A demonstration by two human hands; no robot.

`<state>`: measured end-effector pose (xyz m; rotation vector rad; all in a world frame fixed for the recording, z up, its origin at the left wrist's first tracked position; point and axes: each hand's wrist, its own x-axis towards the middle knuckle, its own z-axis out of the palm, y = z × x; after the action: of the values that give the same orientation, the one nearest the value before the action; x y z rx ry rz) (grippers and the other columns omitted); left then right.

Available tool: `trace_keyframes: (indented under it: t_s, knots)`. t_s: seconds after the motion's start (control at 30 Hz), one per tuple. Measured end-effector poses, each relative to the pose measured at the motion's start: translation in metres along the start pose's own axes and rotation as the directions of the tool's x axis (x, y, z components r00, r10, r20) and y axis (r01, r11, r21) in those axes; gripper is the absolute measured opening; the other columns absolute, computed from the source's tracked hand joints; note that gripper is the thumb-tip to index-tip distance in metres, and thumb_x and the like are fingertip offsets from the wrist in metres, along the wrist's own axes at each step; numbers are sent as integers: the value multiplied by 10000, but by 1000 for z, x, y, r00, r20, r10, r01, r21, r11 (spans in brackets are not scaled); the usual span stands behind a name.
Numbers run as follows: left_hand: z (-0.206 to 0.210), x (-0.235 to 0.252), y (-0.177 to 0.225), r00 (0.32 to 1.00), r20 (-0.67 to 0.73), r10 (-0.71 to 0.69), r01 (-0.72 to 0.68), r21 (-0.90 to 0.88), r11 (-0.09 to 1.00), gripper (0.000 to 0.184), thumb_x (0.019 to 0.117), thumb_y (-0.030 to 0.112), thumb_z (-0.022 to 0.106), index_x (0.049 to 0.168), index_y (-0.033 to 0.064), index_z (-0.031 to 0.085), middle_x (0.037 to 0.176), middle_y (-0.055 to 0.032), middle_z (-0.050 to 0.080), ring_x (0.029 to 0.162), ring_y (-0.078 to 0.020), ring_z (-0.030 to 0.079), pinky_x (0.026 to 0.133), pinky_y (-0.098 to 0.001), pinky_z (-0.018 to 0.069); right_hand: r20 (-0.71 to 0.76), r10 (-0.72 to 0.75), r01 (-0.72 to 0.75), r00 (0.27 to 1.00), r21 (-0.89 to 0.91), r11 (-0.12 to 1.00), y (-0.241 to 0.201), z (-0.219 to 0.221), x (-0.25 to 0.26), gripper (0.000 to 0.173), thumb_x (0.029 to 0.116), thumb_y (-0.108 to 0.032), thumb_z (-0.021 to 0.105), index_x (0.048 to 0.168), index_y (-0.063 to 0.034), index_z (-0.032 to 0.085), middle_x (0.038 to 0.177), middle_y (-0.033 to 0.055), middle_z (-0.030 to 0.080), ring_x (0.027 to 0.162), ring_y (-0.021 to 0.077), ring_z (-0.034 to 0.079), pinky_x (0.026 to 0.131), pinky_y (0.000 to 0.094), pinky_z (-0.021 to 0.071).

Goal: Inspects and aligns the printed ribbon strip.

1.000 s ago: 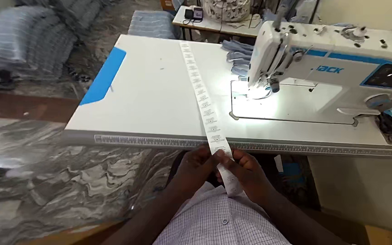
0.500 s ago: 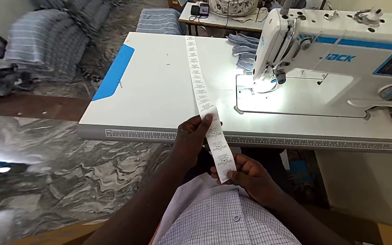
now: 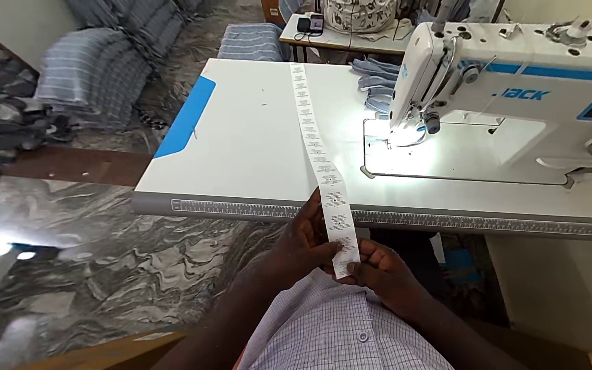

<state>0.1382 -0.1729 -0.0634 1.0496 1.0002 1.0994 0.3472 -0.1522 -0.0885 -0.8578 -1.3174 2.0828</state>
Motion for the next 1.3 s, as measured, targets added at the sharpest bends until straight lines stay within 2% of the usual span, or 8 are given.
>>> trace_keyframes:
  t_s: [0.13, 0.37, 0.53, 0.63, 0.77, 1.0, 1.17, 1.3]
  knots:
    - [-1, -3, -1, 999, 31, 27, -27, 4, 1000, 1084, 840, -224, 630, 1650, 299, 135, 1513, -70, 500, 1116, -273, 686, 894, -409, 619, -189, -193, 102, 963, -405, 908, 0, -7, 4, 309, 854, -265, 796, 1088, -137, 640, 895, 20, 693, 728, 148, 676, 605, 294, 589]
    - [2, -4, -16, 995, 98, -17, 19, -10, 1000, 1094, 815, -160, 699, 1650, 298, 158, 1439, -87, 556, 1098, -274, 681, 906, -407, 610, -190, -235, 164, 953, -327, 931, -5, -6, 17, 129, 946, -158, 722, 1052, -84, 708, 866, 71, 699, 706, 173, 662, 591, 299, 569]
    - [0, -4, -9, 999, 5, 51, -50, -41, 998, 904, 908, -78, 624, 1638, 268, 219, 1419, -90, 562, 1114, -252, 666, 883, -396, 603, -92, -244, 179, 965, -447, 877, 9, -14, 14, 112, 877, -186, 775, 903, -117, 690, 809, 24, 650, 629, 139, 596, 529, 272, 514]
    - [8, -3, -4, 996, -73, 51, -51, 1, 999, 905, 926, -139, 607, 1636, 278, 233, 1372, -101, 596, 1034, -265, 699, 854, -417, 622, -79, -269, 206, 960, -450, 869, 11, -17, 15, 161, 841, -222, 771, 956, -124, 716, 857, 11, 663, 671, 131, 620, 554, 271, 538]
    - [10, -7, -21, 999, -23, 43, -43, 16, 999, 964, 896, -126, 647, 1644, 292, 205, 1446, -69, 551, 1068, -261, 681, 884, -406, 611, -159, -222, 165, 962, -307, 937, -2, -16, 17, 261, 907, -318, 722, 1058, -106, 704, 866, 48, 685, 713, 144, 628, 586, 268, 513]
    - [7, -12, -27, 998, -26, 63, -64, -55, 996, 1069, 915, -65, 679, 1641, 389, 38, 1360, -103, 597, 1110, -282, 677, 905, -443, 605, -92, -255, 209, 963, -346, 915, 4, -14, 19, 95, 942, -163, 714, 976, -75, 711, 808, 64, 678, 656, 159, 627, 568, 283, 540]
    - [6, -10, -19, 991, -102, 87, -85, 26, 996, 851, 949, -80, 623, 1625, 301, 275, 1357, -118, 608, 1045, -278, 699, 860, -434, 625, -24, -250, 219, 968, -406, 887, 12, -19, 18, 109, 882, -179, 748, 889, -90, 684, 744, 38, 649, 604, 132, 602, 523, 263, 511]
    - [5, -16, -30, 996, -30, 80, -77, 95, 993, 902, 925, -66, 656, 1629, 329, 255, 1365, -94, 614, 1017, -270, 700, 862, -416, 621, -132, -221, 161, 966, -360, 919, 6, -19, 20, 208, 898, -303, 728, 961, -107, 701, 782, 42, 645, 651, 148, 596, 555, 270, 497]
